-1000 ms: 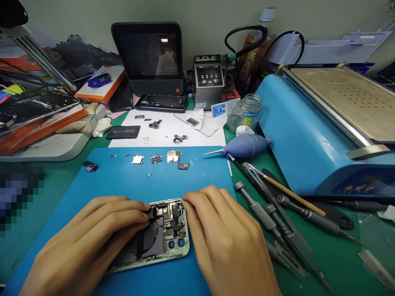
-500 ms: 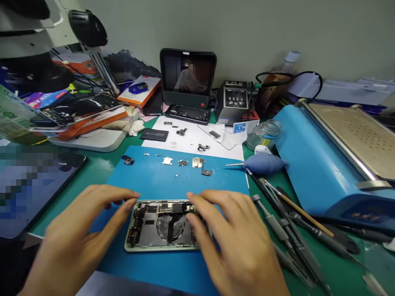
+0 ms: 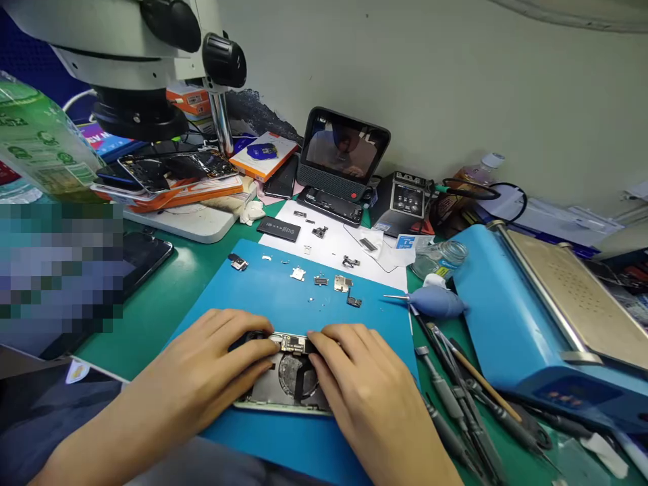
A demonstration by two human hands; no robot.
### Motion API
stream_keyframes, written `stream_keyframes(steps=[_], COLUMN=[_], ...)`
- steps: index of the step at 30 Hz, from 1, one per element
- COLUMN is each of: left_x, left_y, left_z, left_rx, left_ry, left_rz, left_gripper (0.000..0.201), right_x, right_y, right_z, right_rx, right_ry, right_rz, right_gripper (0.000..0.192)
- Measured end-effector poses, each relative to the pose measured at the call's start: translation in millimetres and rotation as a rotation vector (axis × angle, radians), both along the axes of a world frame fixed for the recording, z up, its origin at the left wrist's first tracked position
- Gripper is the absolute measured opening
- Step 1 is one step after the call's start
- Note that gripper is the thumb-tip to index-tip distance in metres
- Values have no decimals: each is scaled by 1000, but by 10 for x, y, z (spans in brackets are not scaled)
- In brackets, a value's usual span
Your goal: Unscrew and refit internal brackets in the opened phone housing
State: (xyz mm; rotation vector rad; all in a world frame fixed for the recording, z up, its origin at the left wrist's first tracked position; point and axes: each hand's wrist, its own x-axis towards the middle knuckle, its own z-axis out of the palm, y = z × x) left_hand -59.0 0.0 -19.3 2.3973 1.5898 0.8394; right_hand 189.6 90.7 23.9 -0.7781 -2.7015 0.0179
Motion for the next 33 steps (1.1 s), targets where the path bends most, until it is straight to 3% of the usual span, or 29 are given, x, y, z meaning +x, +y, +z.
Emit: stream_keyframes(steps=[8, 13, 33], left_x=[-58, -94, -104], left_y=[-12, 41, 52], left_z=[81, 133, 106], left_rx=[45, 71, 227], left_ry=[162, 236, 182], left_rz=[-76, -121, -108], left_gripper=[33, 31, 27], right_x=[-7, 10, 24], right_y=[12, -1, -5], right_z=[-9, -34, 4], right_rx=[18, 9, 50], right_ry=[15, 39, -7], right_rz=[15, 14, 36], right_gripper=[24, 22, 27])
